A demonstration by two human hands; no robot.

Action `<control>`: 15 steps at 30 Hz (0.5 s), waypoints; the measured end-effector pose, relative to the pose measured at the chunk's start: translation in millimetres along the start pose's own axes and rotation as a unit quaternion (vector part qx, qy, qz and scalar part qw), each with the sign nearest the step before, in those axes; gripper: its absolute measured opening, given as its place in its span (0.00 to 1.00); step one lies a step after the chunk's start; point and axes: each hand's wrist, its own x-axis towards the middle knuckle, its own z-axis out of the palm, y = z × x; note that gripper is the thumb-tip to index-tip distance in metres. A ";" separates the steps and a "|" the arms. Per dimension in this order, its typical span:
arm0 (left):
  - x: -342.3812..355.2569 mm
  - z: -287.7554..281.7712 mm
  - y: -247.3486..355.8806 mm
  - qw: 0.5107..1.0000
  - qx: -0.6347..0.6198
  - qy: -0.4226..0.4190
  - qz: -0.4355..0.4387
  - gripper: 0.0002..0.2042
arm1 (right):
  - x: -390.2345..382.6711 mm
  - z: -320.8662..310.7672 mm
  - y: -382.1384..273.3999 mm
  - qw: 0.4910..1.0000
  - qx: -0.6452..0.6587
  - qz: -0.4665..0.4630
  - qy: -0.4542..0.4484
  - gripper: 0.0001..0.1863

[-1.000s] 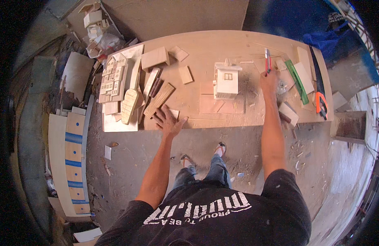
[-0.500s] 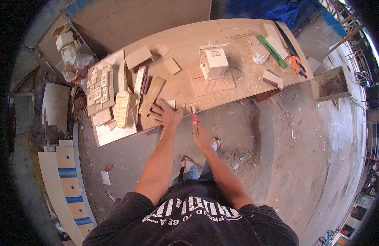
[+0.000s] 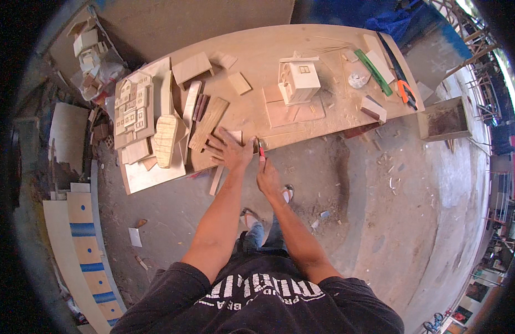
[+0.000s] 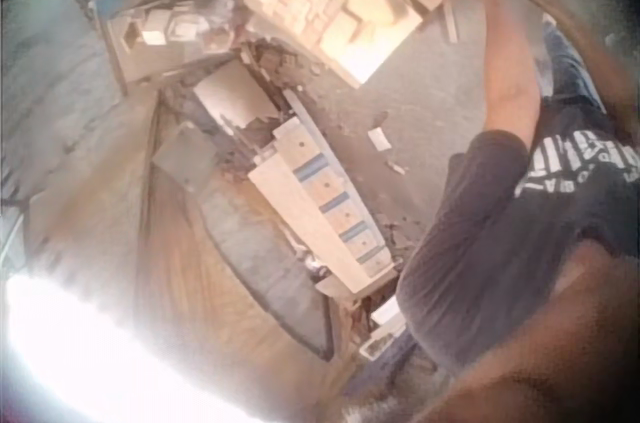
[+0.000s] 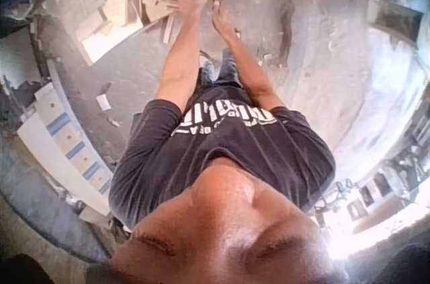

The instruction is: The person constructs a wooden building model by cutting small pieces of wood with a utility knife and assembling them by hand on a workbench.

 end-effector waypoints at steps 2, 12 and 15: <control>1.0 0.1 0.9 1.000 0.002 0.004 -0.004 0.59 | 0.6 -1.4 -8.4 1.000 -0.020 0.022 0.001 0.22; 1.0 0.1 1.2 1.000 0.008 0.001 -0.003 0.59 | -1.2 -6.0 -25.9 0.998 -0.044 0.051 0.005 0.22; 0.6 0.1 1.3 1.000 0.008 0.004 -0.001 0.59 | 0.6 -13.2 -34.8 0.996 -0.063 0.057 -0.015 0.23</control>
